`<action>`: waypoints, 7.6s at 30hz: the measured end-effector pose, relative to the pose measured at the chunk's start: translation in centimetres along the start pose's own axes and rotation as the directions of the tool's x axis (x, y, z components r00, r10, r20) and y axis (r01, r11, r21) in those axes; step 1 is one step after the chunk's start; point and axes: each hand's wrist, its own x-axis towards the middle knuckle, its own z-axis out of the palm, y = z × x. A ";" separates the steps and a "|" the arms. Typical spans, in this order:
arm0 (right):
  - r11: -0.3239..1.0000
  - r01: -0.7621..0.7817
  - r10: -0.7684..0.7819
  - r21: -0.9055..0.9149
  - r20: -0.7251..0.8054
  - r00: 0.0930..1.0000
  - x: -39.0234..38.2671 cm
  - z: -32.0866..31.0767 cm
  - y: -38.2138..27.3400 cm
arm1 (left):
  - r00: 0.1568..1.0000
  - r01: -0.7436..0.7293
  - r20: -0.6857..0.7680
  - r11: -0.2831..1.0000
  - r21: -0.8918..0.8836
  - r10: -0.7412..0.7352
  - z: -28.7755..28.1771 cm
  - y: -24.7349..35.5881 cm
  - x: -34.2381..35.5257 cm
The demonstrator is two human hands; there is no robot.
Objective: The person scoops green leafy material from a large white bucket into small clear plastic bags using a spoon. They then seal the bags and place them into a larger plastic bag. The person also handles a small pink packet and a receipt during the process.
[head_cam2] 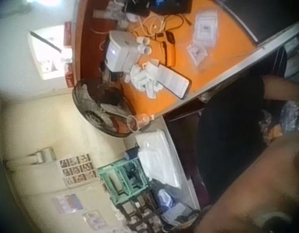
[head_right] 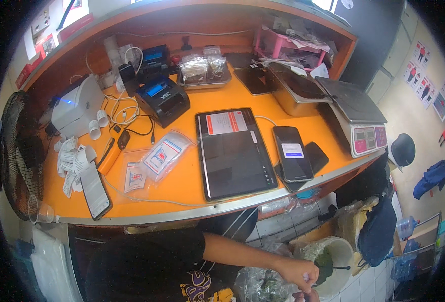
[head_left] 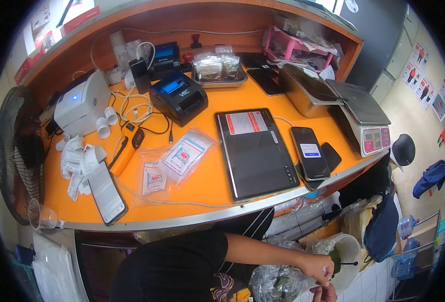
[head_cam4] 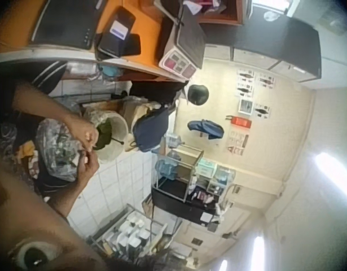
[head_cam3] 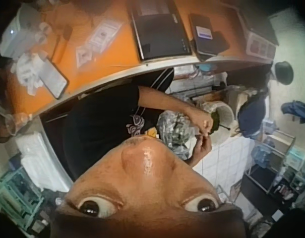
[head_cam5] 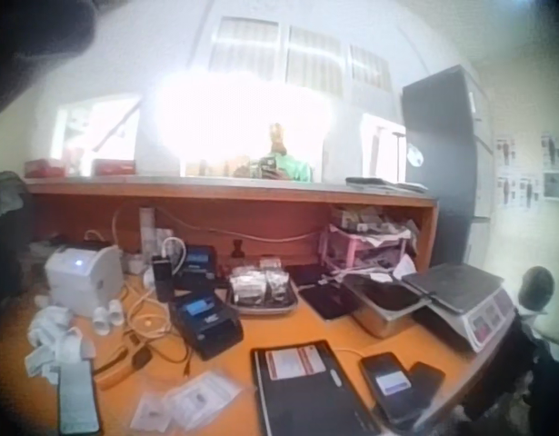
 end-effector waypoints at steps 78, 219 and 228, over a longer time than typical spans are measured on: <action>0.924 -0.147 0.285 0.353 -0.382 0.879 1.3 0.9 -1.4 | 0.983 -0.169 -0.044 0.971 0.169 0.179 -2.0 3.7 -0.7; 0.655 -0.680 0.702 0.330 0.067 0.709 9.9 2.5 22.3 | 0.897 0.422 0.207 0.898 -0.128 -0.392 -7.3 4.5 -0.1; 0.680 -0.688 0.720 0.252 -0.057 0.691 10.1 -1.0 19.7 | 0.893 0.448 -0.066 0.893 0.038 -0.445 -7.1 2.7 0.9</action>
